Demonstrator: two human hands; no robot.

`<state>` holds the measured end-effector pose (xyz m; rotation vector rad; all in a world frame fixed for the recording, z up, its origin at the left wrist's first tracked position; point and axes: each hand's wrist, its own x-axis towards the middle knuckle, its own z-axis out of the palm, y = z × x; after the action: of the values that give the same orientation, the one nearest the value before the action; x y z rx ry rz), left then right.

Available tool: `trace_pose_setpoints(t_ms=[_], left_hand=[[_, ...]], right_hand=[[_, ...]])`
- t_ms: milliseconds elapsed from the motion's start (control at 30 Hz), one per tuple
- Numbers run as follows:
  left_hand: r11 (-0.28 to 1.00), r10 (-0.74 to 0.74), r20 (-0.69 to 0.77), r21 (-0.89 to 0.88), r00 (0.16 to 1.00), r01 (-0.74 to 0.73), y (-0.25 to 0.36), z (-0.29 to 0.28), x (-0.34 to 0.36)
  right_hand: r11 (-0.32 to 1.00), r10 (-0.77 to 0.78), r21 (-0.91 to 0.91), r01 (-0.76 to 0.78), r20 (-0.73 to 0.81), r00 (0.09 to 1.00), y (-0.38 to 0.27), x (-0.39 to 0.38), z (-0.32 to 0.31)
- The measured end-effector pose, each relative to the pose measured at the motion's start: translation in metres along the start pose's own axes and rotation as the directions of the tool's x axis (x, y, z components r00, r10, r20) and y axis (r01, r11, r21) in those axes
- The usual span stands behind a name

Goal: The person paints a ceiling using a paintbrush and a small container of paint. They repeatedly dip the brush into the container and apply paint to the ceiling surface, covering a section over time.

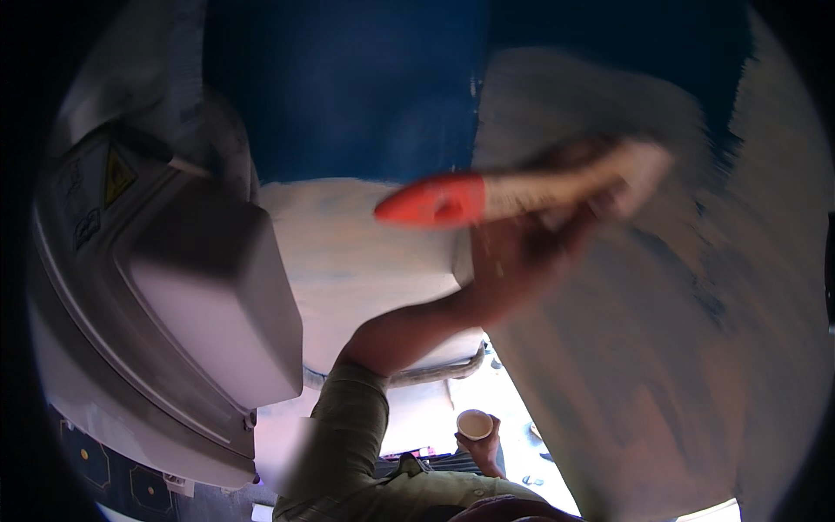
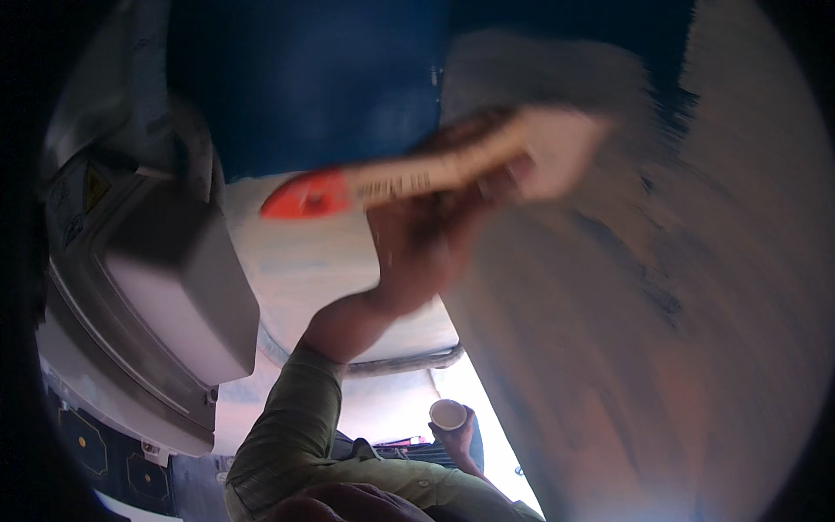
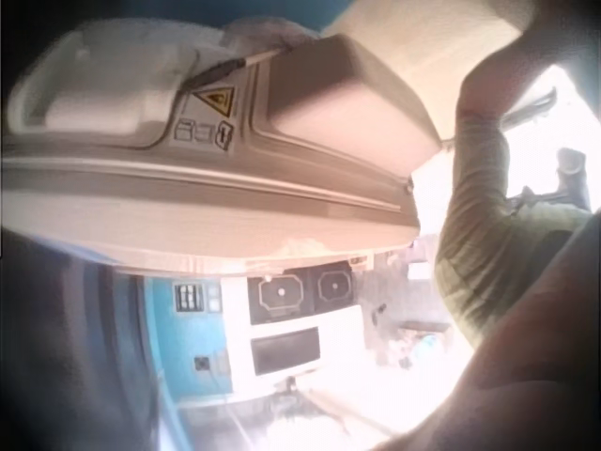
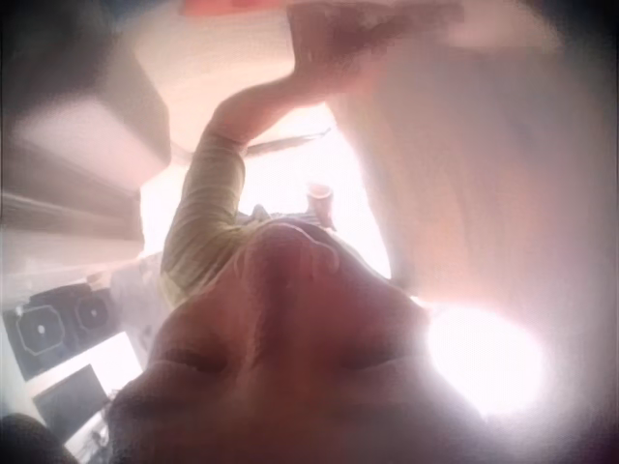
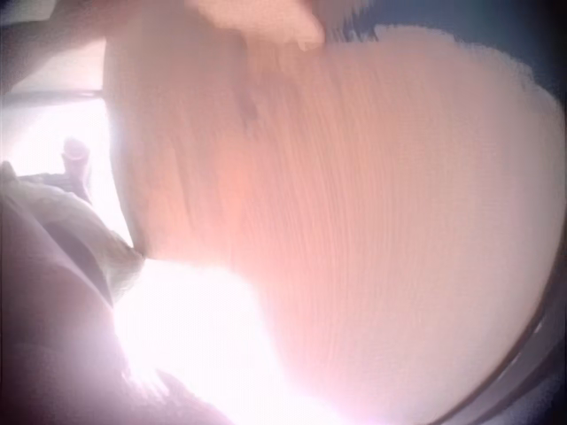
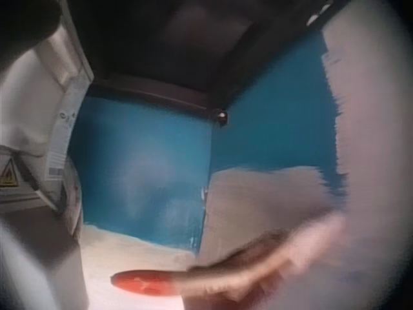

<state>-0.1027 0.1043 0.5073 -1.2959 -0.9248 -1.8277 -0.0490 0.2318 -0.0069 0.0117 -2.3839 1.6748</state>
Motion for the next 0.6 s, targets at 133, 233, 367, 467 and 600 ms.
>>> trace_pose_setpoints(t_ms=[133, 233, 367, 467, 600], left_hand=[[0.986, -0.156, 0.178, 0.082, 0.972, 0.143, 0.049, 0.027, -0.001], [0.980, -0.189, 0.014, -0.057, 0.982, 0.190, 0.008, 0.005, 0.014], [0.981, -0.189, -0.329, -0.026, 0.925, 0.191, -0.062, -0.075, 0.059], [0.936, 0.064, -0.420, 0.340, 0.905, 0.092, -0.093, -0.168, 0.072], [0.857, 0.163, -0.458, 0.505, 0.874, 0.105, -0.099, -0.173, 0.053]], right_hand=[[0.999, -0.032, 0.043, 0.032, 0.011, 0.999, -0.004, -0.002, 0.002], [0.999, -0.031, 0.031, 0.032, -0.028, 0.999, -0.004, 0.000, -0.006], [0.999, -0.025, 0.026, 0.025, -0.002, 1.000, -0.008, 0.000, -0.004], [1.000, -0.018, 0.005, 0.018, 0.001, 1.000, -0.002, -0.001, 0.000], [1.000, 0.012, -0.018, -0.013, -0.061, 0.998, 0.013, -0.002, 0.002]])
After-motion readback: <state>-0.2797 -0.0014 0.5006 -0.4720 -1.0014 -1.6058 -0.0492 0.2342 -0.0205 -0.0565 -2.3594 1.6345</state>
